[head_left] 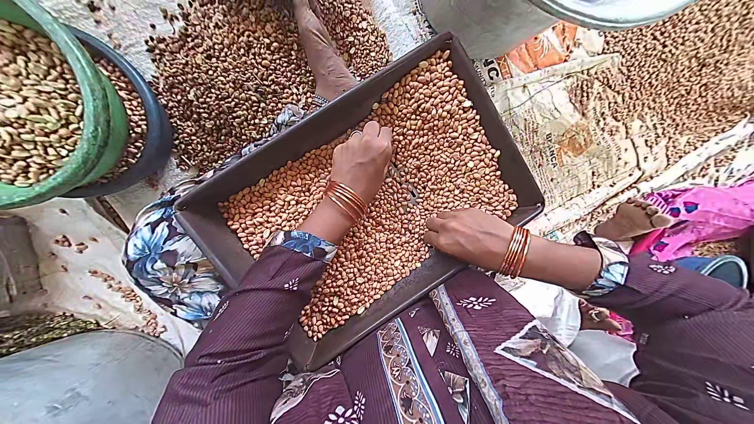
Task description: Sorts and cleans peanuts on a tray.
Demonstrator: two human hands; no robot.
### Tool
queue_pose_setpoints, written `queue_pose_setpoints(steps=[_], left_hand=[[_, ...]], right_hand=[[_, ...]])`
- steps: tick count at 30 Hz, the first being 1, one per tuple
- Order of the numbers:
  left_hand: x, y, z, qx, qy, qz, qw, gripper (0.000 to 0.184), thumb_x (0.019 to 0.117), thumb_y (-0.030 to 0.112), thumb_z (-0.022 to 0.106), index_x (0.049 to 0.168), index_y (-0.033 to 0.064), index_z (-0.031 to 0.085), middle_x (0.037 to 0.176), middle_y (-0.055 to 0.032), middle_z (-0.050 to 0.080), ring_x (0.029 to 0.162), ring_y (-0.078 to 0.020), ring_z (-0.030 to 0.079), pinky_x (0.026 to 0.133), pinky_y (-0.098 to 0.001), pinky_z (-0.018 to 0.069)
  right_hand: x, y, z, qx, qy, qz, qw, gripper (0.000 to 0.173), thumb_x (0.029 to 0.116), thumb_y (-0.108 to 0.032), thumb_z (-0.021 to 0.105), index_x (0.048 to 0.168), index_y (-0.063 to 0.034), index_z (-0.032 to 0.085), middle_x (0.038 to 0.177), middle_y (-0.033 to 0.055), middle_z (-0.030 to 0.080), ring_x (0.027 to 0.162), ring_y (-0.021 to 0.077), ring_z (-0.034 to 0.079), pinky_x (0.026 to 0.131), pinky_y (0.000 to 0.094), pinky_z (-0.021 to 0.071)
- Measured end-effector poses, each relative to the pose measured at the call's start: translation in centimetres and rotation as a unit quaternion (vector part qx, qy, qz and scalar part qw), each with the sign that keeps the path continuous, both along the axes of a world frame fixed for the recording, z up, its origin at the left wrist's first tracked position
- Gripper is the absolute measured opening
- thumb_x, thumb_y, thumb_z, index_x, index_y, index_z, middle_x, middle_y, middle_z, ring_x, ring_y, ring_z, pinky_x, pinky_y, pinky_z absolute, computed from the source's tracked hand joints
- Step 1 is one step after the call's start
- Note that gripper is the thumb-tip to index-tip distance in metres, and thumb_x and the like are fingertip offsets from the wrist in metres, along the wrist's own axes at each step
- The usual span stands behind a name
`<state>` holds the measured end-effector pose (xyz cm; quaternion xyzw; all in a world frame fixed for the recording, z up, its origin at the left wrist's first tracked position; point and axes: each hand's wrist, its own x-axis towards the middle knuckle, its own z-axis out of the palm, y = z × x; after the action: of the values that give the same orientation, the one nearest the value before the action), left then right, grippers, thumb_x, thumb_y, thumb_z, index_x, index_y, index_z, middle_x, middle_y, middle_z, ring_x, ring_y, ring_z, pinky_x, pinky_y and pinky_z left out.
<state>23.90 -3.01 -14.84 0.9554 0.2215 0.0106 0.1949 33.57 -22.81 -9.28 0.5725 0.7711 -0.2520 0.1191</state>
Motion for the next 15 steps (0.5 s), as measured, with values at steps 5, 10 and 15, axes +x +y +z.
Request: queue_pose_setpoints(steps=[5, 10, 15], left_hand=[[-0.1, 0.1, -0.4, -0.012, -0.024, 0.010, 1.000, 0.028, 0.1040, 0.021, 0.057, 0.116, -0.0017, 0.068, 0.106, -0.0223, 0.067, 0.091, -0.0413, 0.071, 0.069, -0.0536, 0.0565], [-0.1, 0.4, -0.9, -0.030, -0.044, 0.004, 0.999, 0.027, 0.1047, 0.020, 0.056, 0.116, -0.0009, 0.068, 0.106, -0.0212, 0.068, 0.093, -0.0403, 0.071, 0.072, -0.0531, 0.0575], [-0.7, 0.7, -1.4, -0.065, -0.081, 0.018, 0.994, 0.025, 0.1046, 0.021, 0.057, 0.113, 0.0019, 0.070, 0.105, -0.0189, 0.068, 0.092, -0.0374, 0.071, 0.073, -0.0521, 0.0581]], right_hand=[[0.5, 1.4, 0.2, -0.076, 0.035, -0.015, 0.996, 0.013, 0.0976, -0.010, 0.059, 0.100, -0.0025, 0.069, 0.088, 0.0132, 0.067, 0.080, 0.0300, 0.070, 0.062, 0.0431, 0.0547], [0.4, 4.0, 0.9, -0.157, 0.035, -0.015, 0.987, 0.016, 0.0999, -0.020, 0.056, 0.103, -0.0073, 0.066, 0.077, 0.0083, 0.064, 0.072, 0.0278, 0.067, 0.060, 0.0456, 0.0505], [-1.0, 6.1, 1.2, -0.214, -0.031, -0.001, 0.976, 0.020, 0.1028, -0.022, 0.054, 0.109, -0.0060, 0.064, 0.081, 0.0111, 0.065, 0.078, 0.0315, 0.068, 0.065, 0.0483, 0.0513]])
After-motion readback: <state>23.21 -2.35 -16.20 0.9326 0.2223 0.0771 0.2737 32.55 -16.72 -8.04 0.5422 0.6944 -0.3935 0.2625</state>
